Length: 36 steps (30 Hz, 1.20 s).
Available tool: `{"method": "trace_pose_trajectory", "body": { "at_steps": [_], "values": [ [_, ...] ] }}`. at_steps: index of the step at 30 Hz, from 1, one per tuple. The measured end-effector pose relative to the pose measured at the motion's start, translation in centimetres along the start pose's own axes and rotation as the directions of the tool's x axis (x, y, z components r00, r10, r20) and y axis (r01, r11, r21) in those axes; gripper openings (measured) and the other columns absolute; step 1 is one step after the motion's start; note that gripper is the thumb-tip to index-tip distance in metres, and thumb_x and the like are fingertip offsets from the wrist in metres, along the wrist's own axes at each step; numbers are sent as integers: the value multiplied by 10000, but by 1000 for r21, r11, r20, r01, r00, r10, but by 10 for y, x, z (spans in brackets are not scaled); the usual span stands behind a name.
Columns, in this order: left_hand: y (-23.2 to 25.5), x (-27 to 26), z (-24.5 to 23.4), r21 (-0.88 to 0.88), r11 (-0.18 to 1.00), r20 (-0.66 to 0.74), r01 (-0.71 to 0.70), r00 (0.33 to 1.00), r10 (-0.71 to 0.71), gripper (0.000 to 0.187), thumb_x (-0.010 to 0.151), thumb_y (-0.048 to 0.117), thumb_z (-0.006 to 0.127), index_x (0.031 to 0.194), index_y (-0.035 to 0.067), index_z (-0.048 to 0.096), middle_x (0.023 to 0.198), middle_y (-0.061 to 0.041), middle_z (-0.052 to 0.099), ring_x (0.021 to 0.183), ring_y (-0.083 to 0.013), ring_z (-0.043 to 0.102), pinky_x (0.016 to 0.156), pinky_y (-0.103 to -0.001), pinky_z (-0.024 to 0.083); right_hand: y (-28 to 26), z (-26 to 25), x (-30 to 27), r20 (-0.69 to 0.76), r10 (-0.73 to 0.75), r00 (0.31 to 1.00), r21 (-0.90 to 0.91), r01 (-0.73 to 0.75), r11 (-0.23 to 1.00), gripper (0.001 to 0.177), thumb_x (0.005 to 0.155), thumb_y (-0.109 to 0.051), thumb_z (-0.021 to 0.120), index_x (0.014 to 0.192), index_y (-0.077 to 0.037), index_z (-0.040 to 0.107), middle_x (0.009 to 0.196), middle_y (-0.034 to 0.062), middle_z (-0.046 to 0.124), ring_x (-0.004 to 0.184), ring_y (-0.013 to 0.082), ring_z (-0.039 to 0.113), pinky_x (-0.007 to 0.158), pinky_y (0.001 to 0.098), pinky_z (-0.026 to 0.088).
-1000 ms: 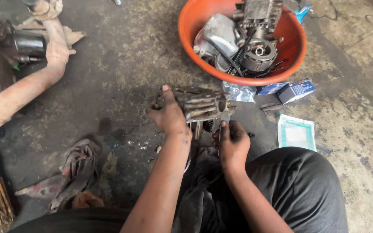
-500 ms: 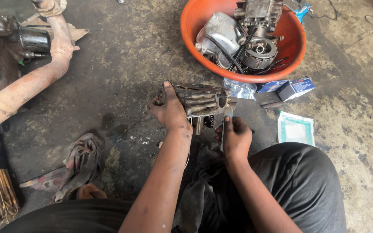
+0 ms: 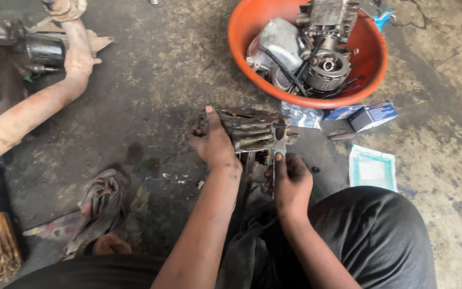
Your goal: The person sits on the floor and uses a screwdriver to adjust and clean a disassembled engine cylinder head. They manipulate the internal components, wipe the part with a rag, and use a metal file to scrape surfaces.
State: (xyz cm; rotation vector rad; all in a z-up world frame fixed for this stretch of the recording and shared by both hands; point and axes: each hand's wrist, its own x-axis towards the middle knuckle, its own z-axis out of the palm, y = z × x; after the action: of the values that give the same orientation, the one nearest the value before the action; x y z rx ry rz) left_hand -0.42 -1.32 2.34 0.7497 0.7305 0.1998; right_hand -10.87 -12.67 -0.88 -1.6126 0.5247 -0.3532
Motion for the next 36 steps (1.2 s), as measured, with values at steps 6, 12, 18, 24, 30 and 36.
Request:
{"method": "trace_pose_trajectory", "body": {
  "at_steps": [6,12,18,24,30,36],
  "values": [
    [2,-5,0,-22,999,-5,31,999,-31,641,873,349,723,1333,117,341,1290,-171,535,1133,-269,609,977,-432,556,4,-6,7,4,92,996,92,-92,992,235,1023,-194,600,904,1,655,670,55,652,533,120,559,503,281,453],
    [9,-6,6,22,999,-10,31,999,-30,615,894,332,730,1322,134,337,1291,-171,528,1133,-255,613,977,-402,550,4,-1,5,-32,56,998,17,-55,998,263,1032,-194,593,876,9,652,666,53,654,537,116,562,518,269,451],
    [9,-7,10,-34,997,15,67,998,-66,606,892,308,707,1321,137,315,1272,-167,519,1139,-254,613,973,-395,569,-5,6,0,-13,-30,999,-17,30,999,230,1032,-181,591,912,10,637,662,47,641,522,100,547,497,261,445],
    [9,-6,11,7,997,23,76,997,-76,620,902,323,692,1345,141,299,1292,-180,505,1170,-271,609,1007,-400,557,-7,3,7,-24,-54,998,-77,52,996,229,1041,-180,586,958,23,650,682,47,654,546,94,560,519,251,453],
    [18,-13,9,52,995,30,87,996,-88,644,919,337,674,1388,157,271,1334,-199,489,1243,-294,582,1073,-413,503,-11,4,9,-22,-38,999,-113,35,993,191,1033,-151,590,1000,19,670,705,48,659,579,96,568,537,257,464],
    [12,-10,6,4,996,23,85,996,-85,675,879,356,682,1380,156,275,1299,-210,519,1211,-318,612,1045,-432,547,-44,-12,6,80,-318,945,-680,285,676,186,1012,-232,652,987,-62,725,737,126,710,661,261,667,625,410,515]
  ]
}}
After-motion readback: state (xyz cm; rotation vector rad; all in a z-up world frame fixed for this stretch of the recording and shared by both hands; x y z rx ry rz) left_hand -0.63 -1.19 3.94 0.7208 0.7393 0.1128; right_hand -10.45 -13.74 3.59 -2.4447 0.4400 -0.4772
